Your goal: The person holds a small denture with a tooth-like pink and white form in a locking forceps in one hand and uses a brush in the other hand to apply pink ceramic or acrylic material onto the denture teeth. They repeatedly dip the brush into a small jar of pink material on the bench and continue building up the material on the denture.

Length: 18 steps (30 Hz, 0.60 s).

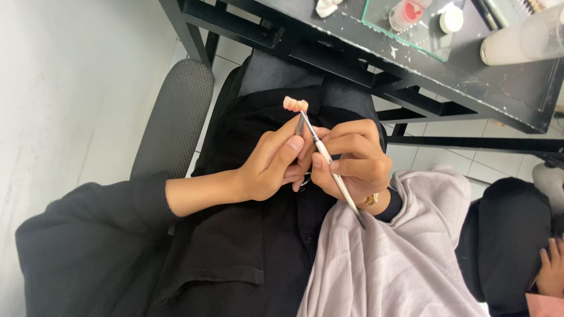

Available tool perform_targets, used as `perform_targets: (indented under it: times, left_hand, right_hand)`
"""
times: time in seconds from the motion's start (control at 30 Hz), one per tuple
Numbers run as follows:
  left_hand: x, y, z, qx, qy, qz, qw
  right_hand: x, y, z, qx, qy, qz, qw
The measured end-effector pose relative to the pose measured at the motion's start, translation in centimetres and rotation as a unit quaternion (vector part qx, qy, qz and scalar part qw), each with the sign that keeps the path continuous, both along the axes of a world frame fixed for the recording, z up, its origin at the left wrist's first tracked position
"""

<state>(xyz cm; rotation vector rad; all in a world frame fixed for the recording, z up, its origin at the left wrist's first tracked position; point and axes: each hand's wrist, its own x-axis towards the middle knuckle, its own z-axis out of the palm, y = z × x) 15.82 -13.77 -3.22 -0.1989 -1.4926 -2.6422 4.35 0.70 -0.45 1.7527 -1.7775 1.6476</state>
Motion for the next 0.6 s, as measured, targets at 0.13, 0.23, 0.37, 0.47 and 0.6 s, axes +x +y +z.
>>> perform_targets:
  times: [0.13, 0.23, 0.37, 0.47, 0.6]
  left_hand:
    - [-0.22, -0.41, 0.0, -0.011, 0.04, 0.002, 0.999]
    - [0.02, -0.36, -0.05, -0.013, 0.037, -0.001, 0.999]
    - [-0.28, -0.47, 0.03, -0.014, 0.047, 0.006, 0.999]
    - [-0.06, -0.47, 0.12, -0.014, 0.045, 0.002, 0.999]
    - [0.15, -0.24, -0.44, 0.034, 0.028, -0.008, 0.999]
  right_hand:
    - [0.17, 0.06, 0.14, -0.021, -0.024, -0.004, 0.999]
    - [-0.07, -0.06, 0.0, -0.021, -0.013, 0.0, 1.0]
    - [-0.29, 0.01, -0.07, -0.045, -0.025, 0.027, 0.998]
    - [-0.25, 0.32, 0.17, 0.002, -0.011, 0.007, 1.0]
    - [-0.2, -0.22, -0.46, -0.025, -0.027, 0.019, 0.999]
